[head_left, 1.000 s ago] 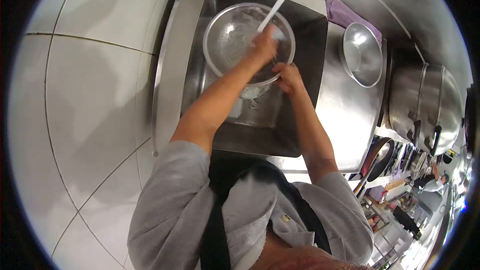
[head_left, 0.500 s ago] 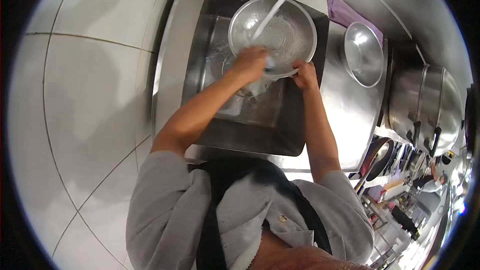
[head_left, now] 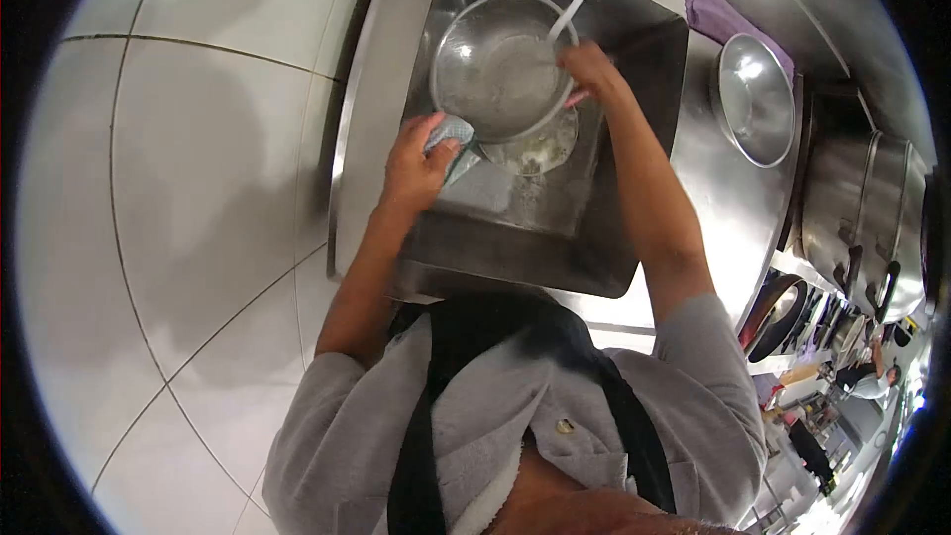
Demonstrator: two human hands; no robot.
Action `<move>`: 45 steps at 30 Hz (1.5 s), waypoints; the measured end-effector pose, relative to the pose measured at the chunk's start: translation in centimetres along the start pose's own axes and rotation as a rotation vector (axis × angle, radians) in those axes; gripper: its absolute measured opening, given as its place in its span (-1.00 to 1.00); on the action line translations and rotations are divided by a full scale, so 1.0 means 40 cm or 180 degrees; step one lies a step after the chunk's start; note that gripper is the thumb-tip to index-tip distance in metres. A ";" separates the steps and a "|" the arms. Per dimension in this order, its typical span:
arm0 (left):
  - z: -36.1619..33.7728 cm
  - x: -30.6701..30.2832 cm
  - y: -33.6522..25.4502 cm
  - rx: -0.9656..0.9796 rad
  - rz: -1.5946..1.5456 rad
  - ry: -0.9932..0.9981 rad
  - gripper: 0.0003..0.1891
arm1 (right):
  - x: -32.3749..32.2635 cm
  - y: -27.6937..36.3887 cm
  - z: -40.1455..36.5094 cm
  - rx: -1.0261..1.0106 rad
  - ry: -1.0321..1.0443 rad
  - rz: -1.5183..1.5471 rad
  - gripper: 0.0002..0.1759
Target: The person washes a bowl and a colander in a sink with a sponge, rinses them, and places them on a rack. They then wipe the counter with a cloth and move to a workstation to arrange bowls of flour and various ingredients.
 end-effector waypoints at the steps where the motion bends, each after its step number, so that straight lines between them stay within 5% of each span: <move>1: -0.004 0.003 -0.004 0.0002 -0.0172 0.0041 -0.57 | 0.013 0.044 0.029 -0.0236 0.0174 -0.0527 -0.60; 3: -0.010 0.004 -0.008 0.0031 -0.0210 0.0076 -0.57 | 0.053 0.109 0.073 -0.0686 0.0543 -0.1622 -0.62; 6: -0.024 -0.001 0.004 0.0034 -0.0261 0.0027 -0.57 | 0.117 0.187 0.045 -0.2734 0.0058 -0.4313 -0.64; 9: -0.029 -0.005 0.018 -0.0005 -0.0262 -0.0004 -0.57 | -0.009 0.211 -0.014 -0.2611 -0.1407 -0.2567 -0.49; 16: -0.044 0.035 0.050 0.0027 -0.0369 0.0064 -0.59 | -0.264 -0.050 0.050 -0.1202 -0.0910 0.0661 -0.53; 20: -0.042 0.080 0.056 0.0033 -0.0442 0.0110 -0.58 | -0.172 -0.196 -0.019 -0.0625 -0.0707 0.3001 -0.56; 25: -0.038 0.098 0.062 0.0108 -0.0316 0.0258 -0.59 | 0.069 -0.336 0.007 0.0419 -0.0484 0.4314 -0.60; 28: -0.038 0.065 0.066 0.0159 -0.0198 0.0113 -0.60 | 0.030 -0.346 -0.079 0.0819 -0.0854 0.2606 -0.64; 29: -0.044 0.058 0.073 0.0075 -0.0274 0.0157 -0.63 | -0.016 -0.352 -0.039 0.0444 -0.0952 0.1282 -0.66; 31: -0.055 0.047 0.082 -0.0080 -0.0457 0.0257 -0.69 | -0.084 -0.212 -0.035 -0.0882 -0.1319 0.0929 -0.62; 33: -0.073 0.069 0.091 -0.0110 -0.0573 0.0434 -0.73 | -0.123 0.001 -0.121 -0.2078 -0.1820 -0.0411 -0.59; 39: -0.080 0.085 0.047 -0.0019 -0.0699 0.0456 -0.77 | -0.060 0.194 -0.163 -0.3222 -0.1899 -0.1782 -0.45; 45: -0.084 0.105 0.090 0.0011 -0.0746 0.0501 -0.76 | -0.152 0.152 -0.319 -0.3867 -0.1982 -0.2290 -0.20</move>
Point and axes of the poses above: each hand's wrist, its own z-axis towards the middle knuckle, its own x-axis out of the palm, y = z × x, the point moved 10 cm from there along z, towards the middle knuckle, and after that the axes turned 8 degrees about -y, right-handed, at the moved point
